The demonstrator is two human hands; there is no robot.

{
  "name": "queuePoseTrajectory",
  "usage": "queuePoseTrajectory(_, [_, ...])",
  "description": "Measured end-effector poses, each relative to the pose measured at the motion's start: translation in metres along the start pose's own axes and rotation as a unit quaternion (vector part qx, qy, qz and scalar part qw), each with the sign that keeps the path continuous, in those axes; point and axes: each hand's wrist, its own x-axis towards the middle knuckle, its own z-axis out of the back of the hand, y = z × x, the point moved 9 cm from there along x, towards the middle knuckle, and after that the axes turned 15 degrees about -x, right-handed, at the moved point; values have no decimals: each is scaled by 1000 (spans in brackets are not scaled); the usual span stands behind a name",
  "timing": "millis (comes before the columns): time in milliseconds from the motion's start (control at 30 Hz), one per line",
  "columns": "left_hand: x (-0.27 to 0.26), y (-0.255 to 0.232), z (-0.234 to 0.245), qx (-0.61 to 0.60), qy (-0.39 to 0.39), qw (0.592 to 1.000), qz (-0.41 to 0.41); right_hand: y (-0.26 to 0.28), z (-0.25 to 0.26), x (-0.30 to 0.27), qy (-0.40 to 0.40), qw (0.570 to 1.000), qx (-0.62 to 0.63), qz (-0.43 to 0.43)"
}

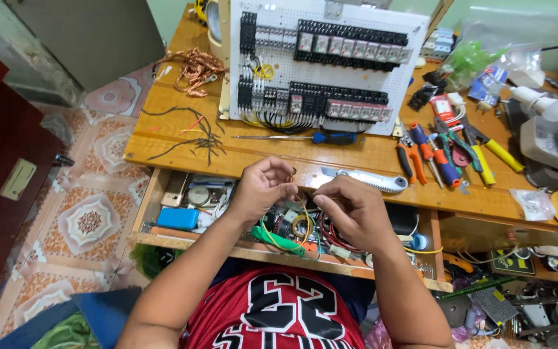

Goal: Wiring and assembling components on an electrical control panel using hand tools

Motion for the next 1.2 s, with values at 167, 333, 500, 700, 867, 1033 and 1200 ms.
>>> queuePoseTrajectory(167, [3, 14, 12, -69, -14, 997, -4, -8, 5, -2, -14, 1000, -13, -9])
queuePoseTrajectory(333, [-6, 5, 1, -161, -17, 987, 14, -27, 3, -10, -39, 999, -17, -34])
queuePoseTrajectory(500, [-5, -6, -1, -112, -31, 992, -43, -25, 0, -10, -36, 998, -34, -35])
queuePoseTrajectory(700, [-10, -38, -24, 178, -15, 968, -177, 6, -19, -16, -10, 996, -72, 44])
queuePoseTrajectory(867, [-18, -17, -51, 325, 98, 899, -276, -7, -11, -11, -16, 988, -130, 84])
queuePoseTrajectory(1033, [-26, -17, -71, 157, 184, 954, -177, -50, -6, -2, -34, 997, -67, 24])
queuePoseTrajectory(1200, [-16, -46, -57, 97, 59, 972, -206, -61, -36, -13, -19, 1000, 2, -8])
